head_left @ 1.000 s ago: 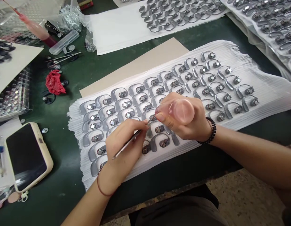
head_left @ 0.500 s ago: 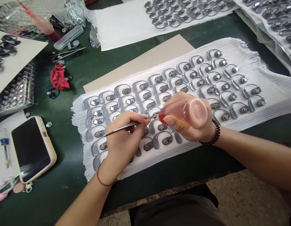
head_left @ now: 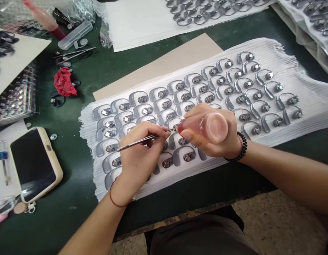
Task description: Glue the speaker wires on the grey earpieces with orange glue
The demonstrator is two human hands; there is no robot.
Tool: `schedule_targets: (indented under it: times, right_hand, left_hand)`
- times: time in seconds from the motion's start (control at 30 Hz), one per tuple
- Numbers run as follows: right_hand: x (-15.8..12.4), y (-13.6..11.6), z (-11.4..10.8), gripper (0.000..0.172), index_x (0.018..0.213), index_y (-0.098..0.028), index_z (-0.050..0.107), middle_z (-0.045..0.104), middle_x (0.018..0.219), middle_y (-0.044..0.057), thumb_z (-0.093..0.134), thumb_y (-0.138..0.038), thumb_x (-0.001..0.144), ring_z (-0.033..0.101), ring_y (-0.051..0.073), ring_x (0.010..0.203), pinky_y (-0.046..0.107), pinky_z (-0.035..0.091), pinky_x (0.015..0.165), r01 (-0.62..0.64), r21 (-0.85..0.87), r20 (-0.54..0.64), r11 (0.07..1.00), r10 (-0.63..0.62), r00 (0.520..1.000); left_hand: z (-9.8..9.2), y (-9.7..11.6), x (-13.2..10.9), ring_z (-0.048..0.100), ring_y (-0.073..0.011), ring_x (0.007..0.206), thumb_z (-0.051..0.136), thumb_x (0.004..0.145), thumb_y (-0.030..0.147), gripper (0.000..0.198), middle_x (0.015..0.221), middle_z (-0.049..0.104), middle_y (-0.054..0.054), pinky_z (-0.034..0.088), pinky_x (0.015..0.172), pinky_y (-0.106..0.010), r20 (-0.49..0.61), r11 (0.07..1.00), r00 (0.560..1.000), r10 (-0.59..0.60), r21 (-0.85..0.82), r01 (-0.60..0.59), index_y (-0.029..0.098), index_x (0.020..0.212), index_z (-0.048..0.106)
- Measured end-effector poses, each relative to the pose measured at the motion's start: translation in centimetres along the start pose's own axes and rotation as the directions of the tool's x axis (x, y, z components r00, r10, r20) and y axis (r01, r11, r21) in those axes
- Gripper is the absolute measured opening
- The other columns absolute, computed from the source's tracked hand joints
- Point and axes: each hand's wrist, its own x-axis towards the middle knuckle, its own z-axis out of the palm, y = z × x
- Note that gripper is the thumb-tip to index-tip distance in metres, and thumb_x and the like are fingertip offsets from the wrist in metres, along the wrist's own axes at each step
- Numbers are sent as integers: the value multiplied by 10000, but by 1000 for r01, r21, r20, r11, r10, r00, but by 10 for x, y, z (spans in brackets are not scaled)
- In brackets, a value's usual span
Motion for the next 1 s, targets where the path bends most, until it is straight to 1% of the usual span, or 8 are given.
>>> schedule_targets:
  times: [0.17,0.3,0.43,0.6,0.7,0.83,0.9,1.0]
  right_hand:
    - [0,1,0,204,755,-136,629,637,731,8,636,-339,741,541,70,555,229,455,528,2,-64,2,998,-2,1000]
    - [0,3,-1,211,782,-164,619,640,718,-16,630,-372,752,547,74,557,230,466,542,-7,-62,8,998,8,1000]
    - [-1,3,-2,178,737,-180,599,633,690,-32,625,-355,754,559,83,568,243,485,575,-28,-61,19,998,29,999]
    - [-1,3,-3,151,689,-176,593,625,663,-22,632,-316,729,567,93,577,246,494,586,-40,-76,13,996,41,999]
    - [-1,4,-3,131,686,-174,594,623,659,-23,631,-294,724,557,89,567,245,491,579,-37,-61,14,997,38,999]
    - [0,4,-3,144,705,-169,600,620,655,-25,645,-305,723,548,86,557,251,486,572,-24,-53,-8,998,24,1000]
    - [0,3,-3,137,729,-171,603,623,672,-32,652,-298,721,545,79,561,248,481,572,-28,-23,-16,999,27,999]
    - [0,2,-4,102,738,-169,599,629,736,-36,651,-255,720,554,71,600,238,471,568,-52,46,-20,998,53,998]
  left_hand:
    - [-1,0,0,630,-94,711,651,721,102,136,755,655,52,484,565,-191,-1,1000,1000,2,7,-2,214,681,585]
    - [-1,0,0,622,-88,714,657,719,106,136,754,652,59,480,562,-185,-2,1000,1000,-3,8,3,218,682,590]
    - [-1,0,0,618,-86,695,671,712,115,133,750,650,59,484,559,-186,1,1000,1000,-9,3,9,215,677,591]
    - [-1,1,1,632,-103,715,674,708,110,131,746,655,46,500,584,-197,-8,1000,1000,-10,-7,10,206,675,590]
    - [-1,1,1,639,-112,733,672,708,108,129,753,658,40,505,596,-204,-4,1000,1000,-8,-3,8,203,675,590]
    - [-1,2,1,630,-99,707,679,704,114,134,739,654,48,499,578,-194,-11,1000,1000,7,1,-7,203,666,586]
    - [0,2,1,626,-94,698,681,703,117,134,736,653,50,496,567,-188,-16,1000,1000,10,2,-10,204,665,587]
    - [0,2,1,638,-110,724,677,705,121,124,750,662,41,509,582,-201,-12,1000,1000,-3,-4,3,203,668,593]
